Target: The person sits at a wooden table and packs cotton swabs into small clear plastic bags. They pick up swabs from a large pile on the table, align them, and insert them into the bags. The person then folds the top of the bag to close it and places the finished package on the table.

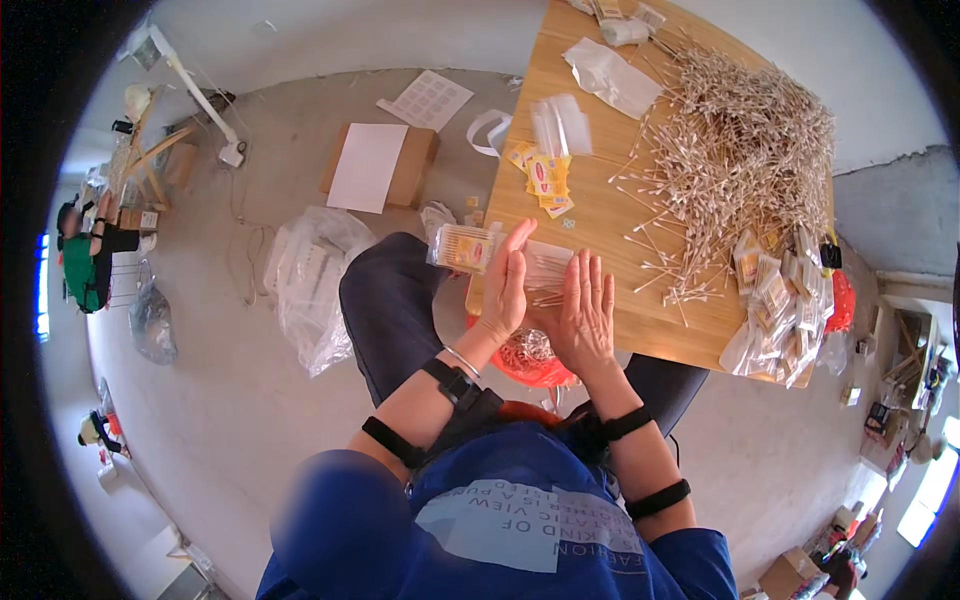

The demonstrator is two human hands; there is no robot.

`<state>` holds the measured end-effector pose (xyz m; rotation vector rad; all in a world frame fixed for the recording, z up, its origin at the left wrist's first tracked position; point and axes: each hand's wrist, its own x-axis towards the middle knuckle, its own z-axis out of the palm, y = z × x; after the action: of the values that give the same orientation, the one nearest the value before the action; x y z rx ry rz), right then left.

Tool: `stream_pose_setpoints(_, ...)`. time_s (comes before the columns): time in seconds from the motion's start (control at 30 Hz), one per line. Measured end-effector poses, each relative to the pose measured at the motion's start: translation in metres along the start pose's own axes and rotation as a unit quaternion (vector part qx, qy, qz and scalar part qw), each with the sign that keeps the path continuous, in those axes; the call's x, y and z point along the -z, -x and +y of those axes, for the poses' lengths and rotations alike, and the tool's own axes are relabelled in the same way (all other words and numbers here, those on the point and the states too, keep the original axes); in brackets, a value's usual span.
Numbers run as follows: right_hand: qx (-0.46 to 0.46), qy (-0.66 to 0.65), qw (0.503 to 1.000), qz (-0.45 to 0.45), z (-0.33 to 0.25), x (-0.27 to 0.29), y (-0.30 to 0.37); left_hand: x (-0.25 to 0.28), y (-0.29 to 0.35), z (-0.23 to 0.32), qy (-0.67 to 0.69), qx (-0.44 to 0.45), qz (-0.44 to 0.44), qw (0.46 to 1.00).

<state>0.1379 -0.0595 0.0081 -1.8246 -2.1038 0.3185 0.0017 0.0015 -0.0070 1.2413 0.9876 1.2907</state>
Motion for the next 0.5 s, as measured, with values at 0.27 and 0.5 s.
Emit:
stream_pose_setpoints(0.27, -0.029, -0.062, 0.997, 0.018, 0.004, -0.011, -0.025, -0.002, -0.011, 0.004, -0.044, 0.0, -0.017, 0.999)
stream_pose_setpoints(0.5, -0.095, -0.319, 0.935, 0.121, -0.01, -0.016, -0.03, -0.004, -0.009, 0.005, -0.065, -0.001, -0.031, 0.997)
